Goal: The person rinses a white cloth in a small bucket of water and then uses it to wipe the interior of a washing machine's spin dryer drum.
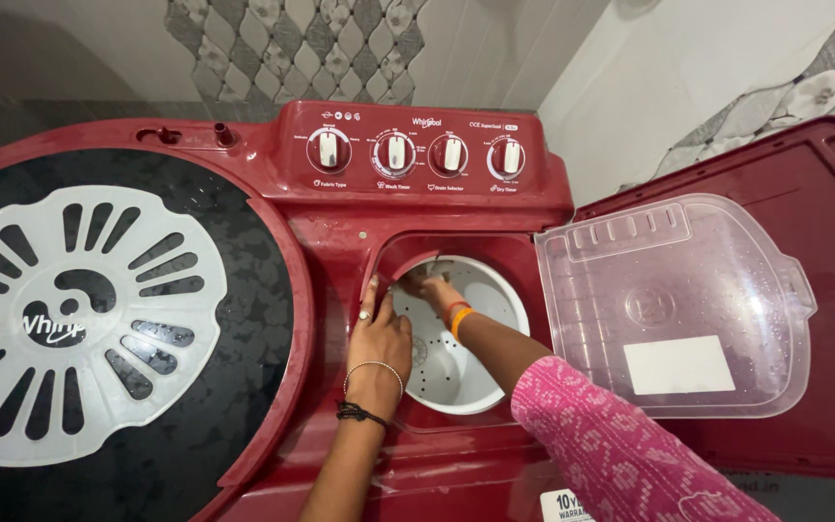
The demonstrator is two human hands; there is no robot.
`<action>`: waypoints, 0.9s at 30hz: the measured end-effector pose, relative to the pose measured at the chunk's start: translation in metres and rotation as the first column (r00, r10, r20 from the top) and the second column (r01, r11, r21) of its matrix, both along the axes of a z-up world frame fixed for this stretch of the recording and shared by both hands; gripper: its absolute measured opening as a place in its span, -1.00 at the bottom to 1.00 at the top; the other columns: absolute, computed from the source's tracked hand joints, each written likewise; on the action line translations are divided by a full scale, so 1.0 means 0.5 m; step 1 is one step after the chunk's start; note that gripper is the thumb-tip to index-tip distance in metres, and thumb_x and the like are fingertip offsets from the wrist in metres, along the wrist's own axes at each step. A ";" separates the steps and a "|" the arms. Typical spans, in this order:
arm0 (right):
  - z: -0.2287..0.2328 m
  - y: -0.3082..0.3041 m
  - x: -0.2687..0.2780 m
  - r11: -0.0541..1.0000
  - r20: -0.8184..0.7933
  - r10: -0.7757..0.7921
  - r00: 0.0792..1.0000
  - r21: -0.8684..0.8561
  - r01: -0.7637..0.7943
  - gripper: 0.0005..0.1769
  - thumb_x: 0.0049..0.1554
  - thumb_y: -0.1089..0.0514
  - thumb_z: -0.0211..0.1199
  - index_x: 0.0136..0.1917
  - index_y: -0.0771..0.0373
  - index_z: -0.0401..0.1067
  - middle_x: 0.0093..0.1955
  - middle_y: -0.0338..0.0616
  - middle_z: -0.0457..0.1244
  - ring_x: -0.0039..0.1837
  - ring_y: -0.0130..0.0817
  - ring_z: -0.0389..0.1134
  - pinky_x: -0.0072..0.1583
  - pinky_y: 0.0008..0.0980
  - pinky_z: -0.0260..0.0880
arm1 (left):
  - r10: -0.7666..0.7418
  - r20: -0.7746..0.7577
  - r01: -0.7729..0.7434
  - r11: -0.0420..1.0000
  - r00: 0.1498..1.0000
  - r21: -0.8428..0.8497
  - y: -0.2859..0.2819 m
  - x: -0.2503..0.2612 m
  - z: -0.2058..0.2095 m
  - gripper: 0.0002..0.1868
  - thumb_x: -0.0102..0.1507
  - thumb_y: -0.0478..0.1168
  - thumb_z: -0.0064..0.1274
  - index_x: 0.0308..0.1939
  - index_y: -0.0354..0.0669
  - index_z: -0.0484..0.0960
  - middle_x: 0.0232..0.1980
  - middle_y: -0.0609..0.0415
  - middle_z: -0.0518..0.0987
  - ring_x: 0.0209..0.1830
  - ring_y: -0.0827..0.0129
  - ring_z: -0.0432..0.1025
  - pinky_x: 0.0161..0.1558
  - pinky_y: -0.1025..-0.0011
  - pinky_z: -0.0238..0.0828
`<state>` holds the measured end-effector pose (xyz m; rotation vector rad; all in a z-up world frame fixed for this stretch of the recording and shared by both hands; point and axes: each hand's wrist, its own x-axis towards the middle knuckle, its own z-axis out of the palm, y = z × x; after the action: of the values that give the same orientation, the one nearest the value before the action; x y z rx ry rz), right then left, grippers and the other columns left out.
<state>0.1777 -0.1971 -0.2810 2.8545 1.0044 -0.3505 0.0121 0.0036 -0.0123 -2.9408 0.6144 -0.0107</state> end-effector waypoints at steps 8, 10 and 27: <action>0.001 -0.090 -0.146 0.738 -0.096 -0.541 0.836 -0.532 0.416 -0.76 0.31 0.14 0.00 0.12 0.30 0.39 0.02 -0.04 0.34 0.03 -0.27 0.37 0.07 -0.37 0.45 | -0.010 -0.052 0.013 0.998 0.999 0.061 -0.002 -0.009 0.021 -0.60 0.34 -0.12 -0.22 0.08 -0.22 0.62 0.29 -0.11 0.51 0.53 0.18 0.09 0.53 -0.06 -0.59; -0.021 -0.047 -0.196 0.755 -0.465 -0.544 0.699 -0.635 0.164 -0.78 0.31 0.16 0.01 0.11 0.30 0.39 0.02 -0.04 0.34 0.03 -0.27 0.37 0.08 -0.36 0.45 | -0.008 -0.060 0.017 0.990 0.998 0.141 -0.002 -0.013 0.028 -0.56 0.33 -0.09 -0.21 0.15 -0.21 0.60 0.33 -0.06 0.47 0.54 0.19 0.05 0.52 -0.07 -0.62; -0.014 -0.105 0.004 -0.887 -0.872 0.275 0.406 -0.068 0.457 -0.83 0.26 0.22 0.11 0.06 0.36 0.38 -0.01 0.00 0.31 0.05 -0.12 0.37 0.11 -0.12 0.46 | -0.010 -0.205 0.051 0.980 0.979 0.195 -0.007 -0.005 0.050 -0.61 0.35 -0.06 -0.18 -0.07 -0.09 0.78 0.37 -0.03 0.47 0.60 0.12 -0.07 0.49 -0.16 -0.72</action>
<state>0.1799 -0.2495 -0.2879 -0.5451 0.6835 -0.0717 0.0097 0.0002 0.0125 -2.7572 0.6464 0.3326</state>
